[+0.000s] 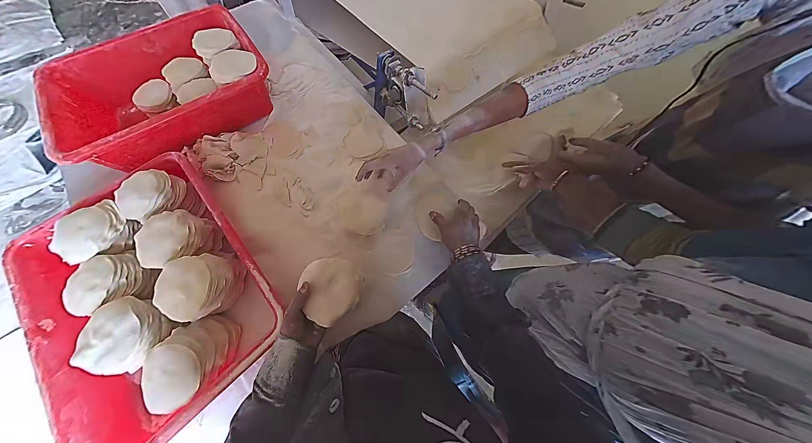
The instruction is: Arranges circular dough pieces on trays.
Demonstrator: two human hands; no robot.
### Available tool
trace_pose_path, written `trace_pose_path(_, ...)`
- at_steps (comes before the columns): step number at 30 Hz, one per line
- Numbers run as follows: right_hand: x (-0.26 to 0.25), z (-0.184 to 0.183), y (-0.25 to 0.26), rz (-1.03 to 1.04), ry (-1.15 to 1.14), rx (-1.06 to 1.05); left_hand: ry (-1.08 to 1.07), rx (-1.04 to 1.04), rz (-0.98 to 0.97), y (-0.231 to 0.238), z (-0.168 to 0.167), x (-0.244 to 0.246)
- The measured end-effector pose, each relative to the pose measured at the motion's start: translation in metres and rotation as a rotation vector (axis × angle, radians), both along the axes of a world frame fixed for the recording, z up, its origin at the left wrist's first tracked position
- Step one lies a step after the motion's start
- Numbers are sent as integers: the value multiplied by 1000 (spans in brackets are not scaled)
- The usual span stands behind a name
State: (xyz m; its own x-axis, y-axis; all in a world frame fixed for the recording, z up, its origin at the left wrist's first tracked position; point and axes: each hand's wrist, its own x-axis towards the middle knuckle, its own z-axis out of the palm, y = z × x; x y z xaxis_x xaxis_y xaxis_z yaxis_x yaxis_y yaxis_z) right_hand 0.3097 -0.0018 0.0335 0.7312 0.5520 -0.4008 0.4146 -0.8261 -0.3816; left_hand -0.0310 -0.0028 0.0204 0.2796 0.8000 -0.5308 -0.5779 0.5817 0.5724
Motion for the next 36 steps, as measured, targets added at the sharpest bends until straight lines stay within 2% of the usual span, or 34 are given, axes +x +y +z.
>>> trace_pose_path(3, 8, -3, 16, -23, 64, -69, 60, -44, 33, 3, 5, 6)
trace_pose_path(6, 23, -7, 22, -7, 209, -39, 96, -57, 30, 2, 4, 7)
trace_pose_path(8, 19, 2, 24, 66, 222, 14, 110, -66, 22, 3, 1, 9)
trace_pose_path(11, -12, 19, 24, 235, 274, 203, 115, -85, 12, 3, -3, 10)
trace_pose_path(16, -91, 71, 12, 445, 658, 455, 133, -162, -11, 8, -12, 15)
trace_pose_path(19, -128, 67, 8, 519, 880, 464, 160, -120, 37, 8, -14, 19)
trace_pose_path(23, -153, 27, 12, 637, 656, 181, 79, -64, 69, 9, -13, 17)
trace_pose_path(27, -139, 29, 8, 565, 513, 226, 193, -85, -50, 4, -18, 13)
trace_pose_path(29, -117, 28, 10, 529, 258, 191, 206, -93, -60, 6, -17, 13)
trace_pose_path(31, -92, 16, 9, 475, 52, 57, 195, -97, -50, 6, -15, 16)
trace_pose_path(33, -77, 0, 8, 458, 10, -38, 200, -101, -55, 6, -12, 15)
trace_pose_path(36, -69, -11, 2, 488, 103, -5, 226, -121, -97, 7, -8, 11)
